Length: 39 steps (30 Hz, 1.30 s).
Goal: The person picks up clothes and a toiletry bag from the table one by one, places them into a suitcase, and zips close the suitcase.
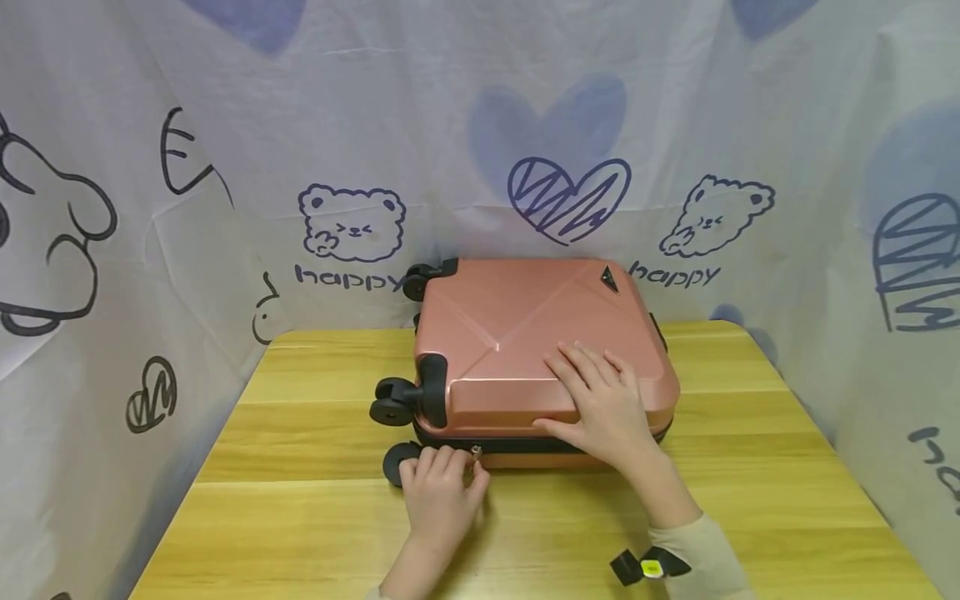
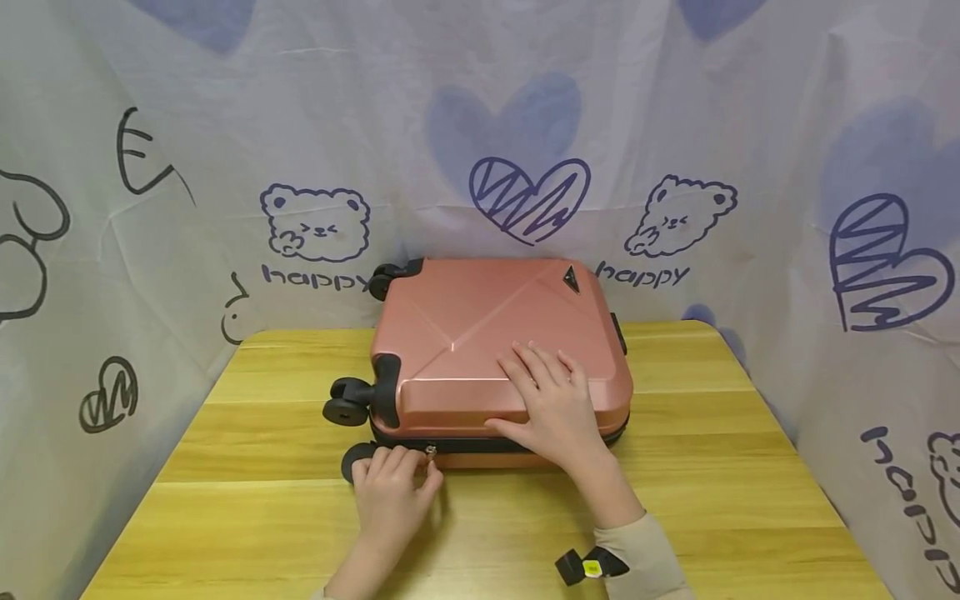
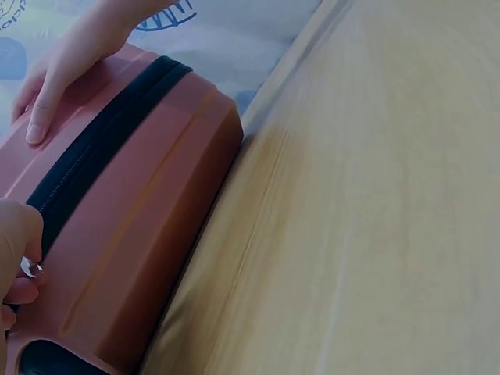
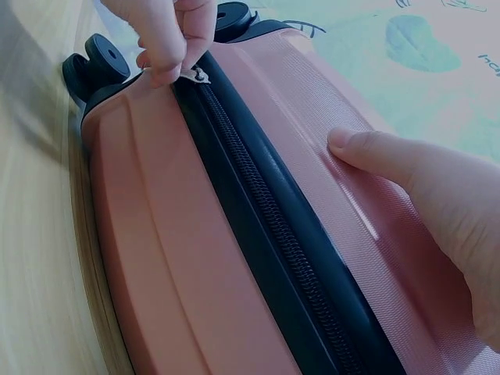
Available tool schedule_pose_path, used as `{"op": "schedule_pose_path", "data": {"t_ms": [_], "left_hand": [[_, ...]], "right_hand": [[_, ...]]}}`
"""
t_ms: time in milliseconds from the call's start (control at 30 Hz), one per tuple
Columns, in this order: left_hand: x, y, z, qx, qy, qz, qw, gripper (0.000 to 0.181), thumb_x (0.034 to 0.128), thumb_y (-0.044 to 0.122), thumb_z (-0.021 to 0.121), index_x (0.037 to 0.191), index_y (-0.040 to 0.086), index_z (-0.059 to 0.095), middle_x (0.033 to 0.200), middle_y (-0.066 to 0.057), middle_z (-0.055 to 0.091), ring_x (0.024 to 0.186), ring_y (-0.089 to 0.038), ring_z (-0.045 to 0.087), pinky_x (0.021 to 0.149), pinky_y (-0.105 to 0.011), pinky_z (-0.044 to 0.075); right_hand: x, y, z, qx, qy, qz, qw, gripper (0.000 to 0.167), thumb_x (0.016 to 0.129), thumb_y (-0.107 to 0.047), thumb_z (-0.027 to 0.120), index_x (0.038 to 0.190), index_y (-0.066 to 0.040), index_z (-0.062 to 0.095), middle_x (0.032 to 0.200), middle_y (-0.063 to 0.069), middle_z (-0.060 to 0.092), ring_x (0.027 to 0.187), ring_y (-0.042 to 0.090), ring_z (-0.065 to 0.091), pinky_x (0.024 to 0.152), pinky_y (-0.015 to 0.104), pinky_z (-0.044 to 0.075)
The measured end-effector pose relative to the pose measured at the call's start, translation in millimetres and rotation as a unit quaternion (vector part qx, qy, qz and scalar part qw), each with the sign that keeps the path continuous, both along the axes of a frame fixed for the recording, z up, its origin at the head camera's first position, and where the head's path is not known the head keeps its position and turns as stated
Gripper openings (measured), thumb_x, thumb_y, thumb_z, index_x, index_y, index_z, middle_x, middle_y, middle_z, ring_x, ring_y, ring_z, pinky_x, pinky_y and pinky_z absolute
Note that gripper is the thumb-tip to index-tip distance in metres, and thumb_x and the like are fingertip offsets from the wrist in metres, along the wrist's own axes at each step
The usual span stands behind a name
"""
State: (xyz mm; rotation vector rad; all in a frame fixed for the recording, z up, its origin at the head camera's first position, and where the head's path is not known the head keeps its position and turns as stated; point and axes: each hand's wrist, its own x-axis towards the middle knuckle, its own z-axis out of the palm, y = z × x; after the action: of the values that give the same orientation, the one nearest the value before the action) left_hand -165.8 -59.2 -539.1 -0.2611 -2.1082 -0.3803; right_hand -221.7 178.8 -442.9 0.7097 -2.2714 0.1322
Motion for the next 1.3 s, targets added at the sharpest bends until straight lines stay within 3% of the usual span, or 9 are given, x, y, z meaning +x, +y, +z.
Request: {"op": "schedule_pose_path", "data": {"t_ms": [367,667,867,1067,1300], "left_hand": [[0.9,-0.9,3.9,-0.001,-0.004,-0.016,0.9999,0.012,0.0755,0.02,0.066,0.066,0.014,0.07,0.063,0.003,0.066,0.063,-0.018,0.054,0.066,-0.038,0.034],[1.1,-2.2,2.4,-0.002,-0.006,-0.011,0.9999,0.02,0.0769,0.026,0.072,0.064,0.015,0.063,0.062,0.003,0.062,0.063,-0.019,0.052,0.066,-0.038,0.034],[0.2,-5.4,5.4,-0.014,0.004,-0.04,0.9991,0.021,0.0822,0.022,0.07,0.064,0.014,0.065,0.062,0.003,0.063,0.064,-0.018,0.053,0.064,-0.035,0.034],[0.0,-9.4,8.4,-0.023,0.008,-0.054,0.9982,0.024,0.0863,0.023,0.067,0.064,0.014,0.067,0.062,0.003,0.061,0.063,-0.019,0.051,0.063,-0.034,0.033],[1.4,-23.6,7.3,-0.034,0.026,-0.044,0.9981,0.032,0.0916,0.026,0.06,0.063,0.014,0.065,0.061,0.002,0.06,0.063,-0.02,0.051,0.063,-0.036,0.033]], "right_hand": [[-0.2,0,0.7,-0.003,0.002,0.007,1.0,0.09,0.079,-0.083,0.044,0.144,-0.021,0.049,0.145,0.006,0.052,0.133,0.029,0.048,0.107,0.056,0.034],[-0.8,0,0.8,0.002,0.011,0.008,0.9999,0.089,0.079,-0.082,0.044,0.143,-0.02,0.049,0.144,0.006,0.053,0.133,0.029,0.048,0.106,0.055,0.035],[-0.5,-1,2.1,0.004,0.008,0.006,0.9999,0.09,0.082,-0.085,0.035,0.144,-0.021,0.049,0.145,0.006,0.052,0.133,0.029,0.048,0.107,0.055,0.034],[-0.8,2,2.6,-0.002,0.001,0.003,1.0,0.092,0.08,-0.086,0.036,0.144,-0.021,0.048,0.145,0.006,0.052,0.134,0.029,0.047,0.108,0.055,0.033],[-0.3,3,2.0,-0.011,0.001,-0.002,0.9999,0.094,0.075,-0.086,0.044,0.142,-0.021,0.052,0.144,0.003,0.055,0.133,0.025,0.05,0.109,0.05,0.035]]}}
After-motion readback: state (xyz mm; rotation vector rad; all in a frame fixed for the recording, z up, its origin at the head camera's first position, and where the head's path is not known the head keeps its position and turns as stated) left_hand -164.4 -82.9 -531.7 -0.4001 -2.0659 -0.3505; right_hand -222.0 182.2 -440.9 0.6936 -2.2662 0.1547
